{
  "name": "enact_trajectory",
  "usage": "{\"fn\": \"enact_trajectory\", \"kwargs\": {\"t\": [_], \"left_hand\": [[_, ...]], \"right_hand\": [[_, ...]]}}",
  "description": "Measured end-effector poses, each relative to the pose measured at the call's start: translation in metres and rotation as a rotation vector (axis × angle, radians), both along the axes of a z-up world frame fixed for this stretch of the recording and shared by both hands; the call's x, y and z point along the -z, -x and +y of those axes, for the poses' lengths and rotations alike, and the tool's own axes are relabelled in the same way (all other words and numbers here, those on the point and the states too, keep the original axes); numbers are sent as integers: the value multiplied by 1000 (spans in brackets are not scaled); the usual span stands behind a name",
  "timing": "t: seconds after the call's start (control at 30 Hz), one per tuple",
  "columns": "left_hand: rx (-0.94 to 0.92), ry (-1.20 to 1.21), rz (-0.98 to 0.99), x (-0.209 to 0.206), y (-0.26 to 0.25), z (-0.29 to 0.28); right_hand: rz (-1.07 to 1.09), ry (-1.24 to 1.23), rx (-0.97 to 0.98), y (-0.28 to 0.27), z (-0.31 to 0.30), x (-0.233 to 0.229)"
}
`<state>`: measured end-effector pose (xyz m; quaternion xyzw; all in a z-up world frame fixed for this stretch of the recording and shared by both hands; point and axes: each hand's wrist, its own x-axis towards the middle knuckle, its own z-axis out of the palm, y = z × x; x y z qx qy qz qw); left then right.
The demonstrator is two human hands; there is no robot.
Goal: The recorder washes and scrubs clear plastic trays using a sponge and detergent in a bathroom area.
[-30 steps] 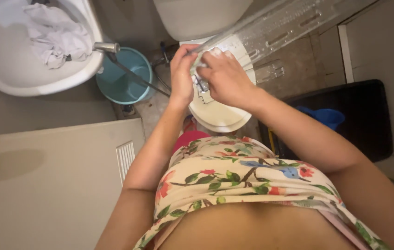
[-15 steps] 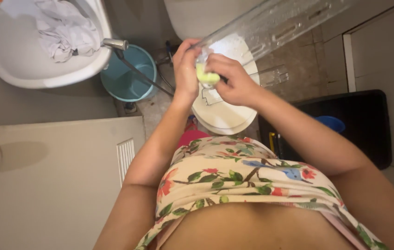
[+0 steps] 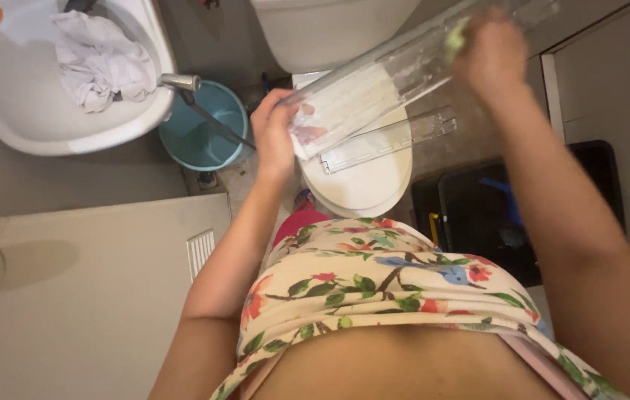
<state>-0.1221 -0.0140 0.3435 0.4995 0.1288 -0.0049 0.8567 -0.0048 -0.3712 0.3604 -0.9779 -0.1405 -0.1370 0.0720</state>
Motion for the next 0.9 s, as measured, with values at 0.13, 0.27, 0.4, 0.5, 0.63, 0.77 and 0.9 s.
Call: {"fn": "enact_trajectory", "kwargs": {"t": [0.13, 0.27, 0.4, 0.5, 0.63, 0.77, 0.9], "left_hand": [[39, 30, 4, -4, 3, -6], [45, 96, -16, 3, 2, -26], [24, 71, -17, -5, -1, -32], [-3, 68, 14, -10, -8, -32], [-67, -206, -155, 11, -16, -24], [-12, -176, -224, 10, -18, -20], [24, 16, -56, -4, -16, -17]], "right_hand": [[-175, 120, 121, -30, -44, 17], [-235, -269, 215, -30, -18, 17], [-166, -561, -79, -7, 52, 33], [-30, -590, -218, 34, 121, 10], [-22, -500, -545, 72, 164, -37], [201, -467, -825, 73, 167, -54], [336, -246, -853, 62, 140, -60]]}}
